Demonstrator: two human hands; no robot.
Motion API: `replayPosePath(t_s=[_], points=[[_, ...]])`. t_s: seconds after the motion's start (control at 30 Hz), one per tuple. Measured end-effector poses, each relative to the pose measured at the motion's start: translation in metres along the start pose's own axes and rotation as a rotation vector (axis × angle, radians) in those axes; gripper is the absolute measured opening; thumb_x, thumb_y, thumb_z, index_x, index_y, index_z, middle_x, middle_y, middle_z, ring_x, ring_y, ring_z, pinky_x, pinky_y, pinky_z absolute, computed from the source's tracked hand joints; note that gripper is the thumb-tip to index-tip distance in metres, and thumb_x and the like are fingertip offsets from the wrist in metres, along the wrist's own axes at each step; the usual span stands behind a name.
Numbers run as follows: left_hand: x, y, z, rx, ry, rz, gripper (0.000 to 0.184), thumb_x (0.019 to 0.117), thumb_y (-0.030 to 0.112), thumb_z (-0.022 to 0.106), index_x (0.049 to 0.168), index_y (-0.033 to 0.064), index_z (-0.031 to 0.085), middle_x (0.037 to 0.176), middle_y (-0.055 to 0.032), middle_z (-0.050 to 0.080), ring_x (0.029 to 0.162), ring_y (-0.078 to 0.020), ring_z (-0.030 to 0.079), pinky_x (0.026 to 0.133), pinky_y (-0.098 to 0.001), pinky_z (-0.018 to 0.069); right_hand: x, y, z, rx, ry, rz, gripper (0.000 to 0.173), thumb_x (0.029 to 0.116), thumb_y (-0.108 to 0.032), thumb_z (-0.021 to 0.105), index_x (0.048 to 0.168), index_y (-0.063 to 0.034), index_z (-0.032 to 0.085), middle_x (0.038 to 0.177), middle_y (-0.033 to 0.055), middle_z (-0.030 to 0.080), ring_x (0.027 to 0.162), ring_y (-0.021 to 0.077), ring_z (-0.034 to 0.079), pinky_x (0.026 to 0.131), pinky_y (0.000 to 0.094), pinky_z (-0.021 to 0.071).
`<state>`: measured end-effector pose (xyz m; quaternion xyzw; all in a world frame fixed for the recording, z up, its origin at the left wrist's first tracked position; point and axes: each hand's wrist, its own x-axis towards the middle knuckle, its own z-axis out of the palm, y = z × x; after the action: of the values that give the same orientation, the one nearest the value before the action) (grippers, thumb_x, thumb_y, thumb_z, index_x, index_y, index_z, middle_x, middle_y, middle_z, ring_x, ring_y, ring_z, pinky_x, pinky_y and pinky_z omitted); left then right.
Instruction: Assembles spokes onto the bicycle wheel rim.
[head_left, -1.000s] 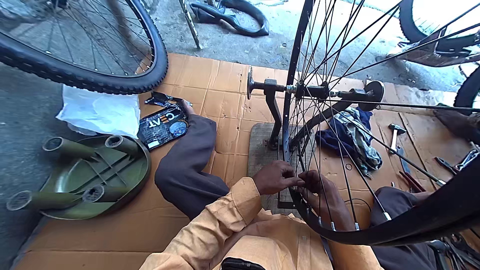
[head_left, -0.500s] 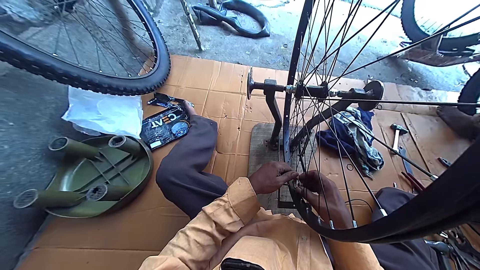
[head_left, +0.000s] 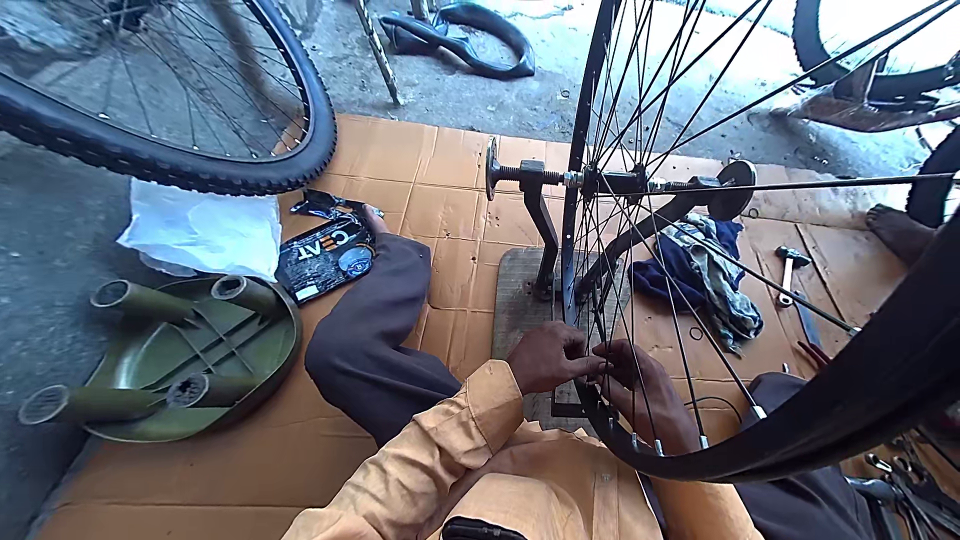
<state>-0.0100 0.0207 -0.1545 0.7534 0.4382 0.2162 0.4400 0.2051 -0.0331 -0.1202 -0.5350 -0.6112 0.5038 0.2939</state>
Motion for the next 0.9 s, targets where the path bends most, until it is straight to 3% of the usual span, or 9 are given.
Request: replayPosePath(t_s=[0.07, 0.13, 0.2, 0.27, 0.5, 0.6, 0.7, 0.8, 0.9], points=[[-0.003, -0.002, 0.0, -0.044, 0.037, -0.007, 0.042, 0.0914, 0.049, 0.074, 0.073, 0.0132, 0.066, 0.073, 0.0021, 0.06, 0.071, -0.0119, 0.059, 0.066, -0.0331, 0.0505, 0.001, 0.002, -0.001, 0.03, -0.002, 0.013, 0.027, 0.0906, -0.011, 0.071, 0.117, -0.0159, 0.067, 0.094, 0.0024, 0.072, 0.078, 0.0144, 0.069, 0.069, 0.0319, 0.0599], [-0.006, -0.002, -0.001, -0.111, 0.104, -0.035, 0.039, 0.0928, 0.05, 0.072, 0.082, 0.0127, 0.071, 0.086, -0.0005, 0.064, 0.075, -0.013, 0.061, 0.065, -0.0338, 0.053, -0.002, -0.001, -0.003, 0.055, -0.012, 0.027, 0.025, 0.0905, -0.01, 0.072, 0.115, -0.0147, 0.068, 0.092, 0.0036, 0.072, 0.077, 0.0151, 0.069, 0.068, 0.032, 0.0594], [-0.007, -0.002, -0.005, -0.14, 0.156, -0.077, 0.036, 0.0947, 0.049, 0.069, 0.1, 0.0139, 0.072, 0.114, -0.0033, 0.065, 0.095, -0.0165, 0.063, 0.078, -0.0383, 0.0545, -0.003, -0.003, -0.005, 0.059, -0.029, 0.029, 0.024, 0.0912, -0.01, 0.072, 0.115, -0.0134, 0.068, 0.094, 0.0041, 0.072, 0.08, 0.0155, 0.07, 0.07, 0.0325, 0.0607], [-0.007, -0.002, -0.008, -0.165, 0.163, -0.074, 0.037, 0.0963, 0.048, 0.067, 0.11, 0.014, 0.07, 0.13, -0.0036, 0.061, 0.11, -0.0173, 0.061, 0.087, -0.0393, 0.0539, -0.003, -0.005, -0.005, 0.055, -0.044, 0.006, 0.024, 0.092, -0.01, 0.071, 0.115, -0.0128, 0.068, 0.097, 0.0039, 0.073, 0.082, 0.0154, 0.071, 0.072, 0.0319, 0.0614], [-0.008, 0.001, -0.009, -0.238, 0.101, -0.044, 0.032, 0.0983, 0.044, 0.066, 0.106, 0.013, 0.072, 0.125, -0.003, 0.065, 0.103, -0.0133, 0.063, 0.08, -0.0333, 0.0534, -0.005, -0.012, -0.01, 0.087, -0.054, 0.03, 0.026, 0.0917, -0.01, 0.073, 0.117, -0.013, 0.068, 0.095, 0.0049, 0.073, 0.079, 0.0158, 0.07, 0.07, 0.0307, 0.0605], [-0.008, 0.001, -0.012, -0.242, 0.067, -0.035, 0.033, 0.0988, 0.044, 0.065, 0.109, 0.0142, 0.071, 0.122, -0.0019, 0.065, 0.1, -0.0132, 0.064, 0.078, -0.0328, 0.0536, -0.005, -0.009, -0.009, 0.095, -0.028, 0.02, 0.026, 0.0925, -0.007, 0.07, 0.117, -0.0121, 0.069, 0.095, 0.0061, 0.073, 0.078, 0.0168, 0.07, 0.07, 0.0318, 0.0608], [-0.009, 0.003, -0.016, -0.268, 0.075, -0.044, 0.033, 0.105, 0.04, 0.056, 0.119, 0.0133, 0.069, 0.111, -0.0018, 0.067, 0.091, -0.013, 0.065, 0.078, -0.0338, 0.0557, -0.004, -0.007, -0.01, 0.02, 0.067, -0.005, 0.022, 0.0918, -0.009, 0.068, 0.114, -0.014, 0.069, 0.086, 0.0032, 0.07, 0.07, 0.014, 0.066, 0.062, 0.0302, 0.0566], [-0.01, 0.003, -0.016, -0.289, 0.1, -0.029, 0.034, 0.1098, 0.031, 0.047, 0.125, 0.0107, 0.068, 0.113, -0.003, 0.069, 0.095, -0.0127, 0.067, 0.088, -0.0354, 0.0567, -0.004, -0.003, -0.005, -0.026, 0.115, -0.038, 0.024, 0.0904, -0.011, 0.071, 0.114, -0.0153, 0.068, 0.086, 0.0015, 0.07, 0.069, 0.0129, 0.066, 0.061, 0.0301, 0.057], [-0.007, 0.004, -0.012, -0.225, 0.133, -0.001, 0.027, 0.1071, 0.028, 0.054, 0.121, 0.0131, 0.071, 0.109, 0.0003, 0.071, 0.087, -0.0091, 0.067, 0.079, -0.03, 0.0574, -0.005, 0.004, 0.003, -0.002, 0.072, -0.004, 0.026, 0.0921, -0.011, 0.071, 0.117, -0.0147, 0.067, 0.088, 0.003, 0.069, 0.072, 0.0145, 0.066, 0.064, 0.0317, 0.0582]])
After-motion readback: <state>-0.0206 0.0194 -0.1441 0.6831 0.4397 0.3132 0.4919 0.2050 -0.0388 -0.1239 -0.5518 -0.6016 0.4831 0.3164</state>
